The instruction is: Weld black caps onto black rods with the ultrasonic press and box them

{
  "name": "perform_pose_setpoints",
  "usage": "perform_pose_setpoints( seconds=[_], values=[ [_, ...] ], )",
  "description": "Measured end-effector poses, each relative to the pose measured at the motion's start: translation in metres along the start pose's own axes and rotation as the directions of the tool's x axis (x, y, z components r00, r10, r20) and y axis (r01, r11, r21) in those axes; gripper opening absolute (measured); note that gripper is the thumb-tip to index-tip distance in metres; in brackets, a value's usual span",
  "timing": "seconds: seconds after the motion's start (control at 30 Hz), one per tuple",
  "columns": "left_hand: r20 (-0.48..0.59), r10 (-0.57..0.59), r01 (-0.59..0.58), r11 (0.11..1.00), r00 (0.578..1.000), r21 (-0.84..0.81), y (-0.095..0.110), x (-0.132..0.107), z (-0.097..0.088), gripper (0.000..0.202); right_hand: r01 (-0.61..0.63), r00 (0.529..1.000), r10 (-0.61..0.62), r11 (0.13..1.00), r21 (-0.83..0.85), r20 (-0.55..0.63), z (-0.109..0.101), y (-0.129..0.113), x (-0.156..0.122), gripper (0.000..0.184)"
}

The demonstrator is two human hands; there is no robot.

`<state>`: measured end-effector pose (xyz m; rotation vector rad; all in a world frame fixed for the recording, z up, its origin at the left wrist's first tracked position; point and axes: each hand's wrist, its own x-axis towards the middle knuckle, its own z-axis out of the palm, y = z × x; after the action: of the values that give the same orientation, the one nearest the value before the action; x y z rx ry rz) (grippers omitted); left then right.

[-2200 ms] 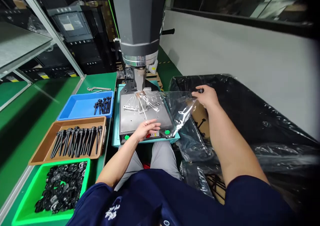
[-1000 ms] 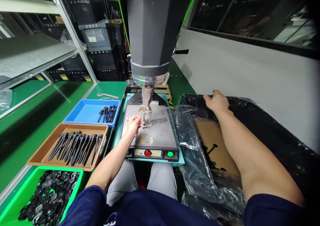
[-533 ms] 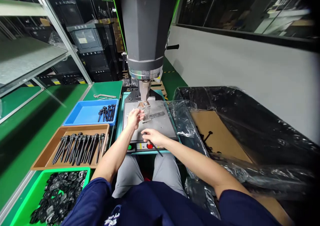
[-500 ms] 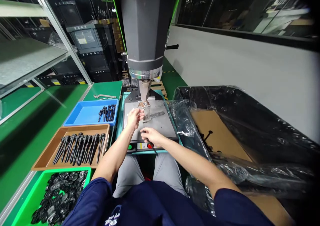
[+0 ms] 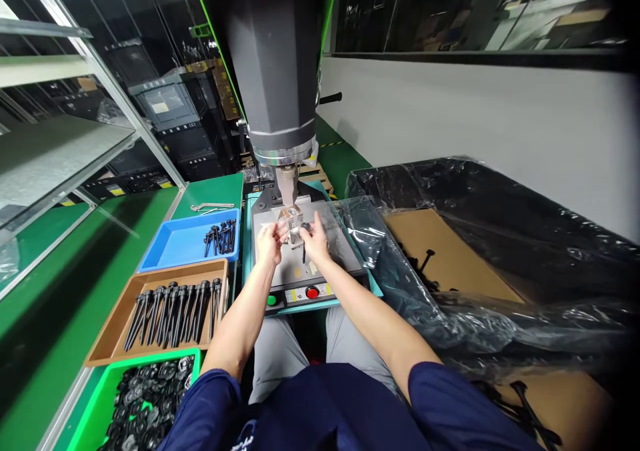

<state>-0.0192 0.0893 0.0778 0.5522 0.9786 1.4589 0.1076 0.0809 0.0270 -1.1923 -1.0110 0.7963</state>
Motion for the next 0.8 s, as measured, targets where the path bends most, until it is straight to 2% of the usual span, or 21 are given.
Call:
perform_pose_setpoints(
  seconds=[0.07, 0.1, 0.2, 0.3, 0.47, 0.53, 0.63, 0.73, 0.8],
  values=[
    [0.004, 0.012, -0.012, 1.000, 1.000, -0.014, -0.002, 0.001, -0.001, 0.016, 0.045, 0.999, -0.045, 0.999, -0.007, -0.029, -0.005, 0.005, -0.001, 0.067],
    [0.003, 0.013, -0.013, 1.000, 1.000, -0.023, -0.003, 0.001, -0.001, 0.016, 0.023, 1.000, -0.023, 1.000, -0.002, -0.018, -0.005, 0.009, -0.002, 0.061],
    [-0.006, 0.001, -0.001, 0.999, 1.000, -0.049, -0.003, -0.001, 0.001, 0.015, -0.205, 0.976, 0.196, 0.974, 0.096, 0.095, -0.001, 0.020, -0.005, 0.041],
    [0.009, -0.011, 0.011, 0.998, 1.000, -0.066, 0.002, -0.003, 0.004, 0.014, -0.399, 0.915, 0.354, 0.864, 0.306, 0.195, 0.005, 0.025, -0.005, 0.040],
    [-0.032, 0.005, -0.007, 0.998, 0.999, -0.066, 0.016, -0.007, 0.005, 0.010, -0.499, 0.844, 0.509, 0.632, 0.593, 0.169, 0.002, 0.027, -0.003, 0.035],
    [-0.035, 0.018, -0.021, 0.998, 0.999, -0.064, 0.021, -0.009, 0.005, 0.010, -0.479, 0.845, 0.505, 0.573, 0.665, 0.175, -0.008, 0.027, -0.005, 0.032],
    [-0.024, 0.025, -0.026, 0.998, 0.999, -0.055, 0.023, -0.011, 0.003, 0.010, -0.421, 0.889, 0.402, 0.532, 0.735, 0.218, -0.029, 0.025, -0.011, 0.024],
    [-0.025, 0.028, -0.029, 0.999, 0.999, -0.040, 0.020, -0.011, 0.000, 0.013, -0.377, 0.923, 0.285, 0.542, 0.751, 0.257, -0.044, 0.022, -0.016, 0.021],
    [-0.025, 0.039, -0.040, 0.999, 0.999, -0.035, 0.017, -0.011, -0.002, 0.015, -0.429, 0.903, 0.276, 0.559, 0.709, 0.329, -0.046, 0.019, -0.017, 0.022]
  ],
)
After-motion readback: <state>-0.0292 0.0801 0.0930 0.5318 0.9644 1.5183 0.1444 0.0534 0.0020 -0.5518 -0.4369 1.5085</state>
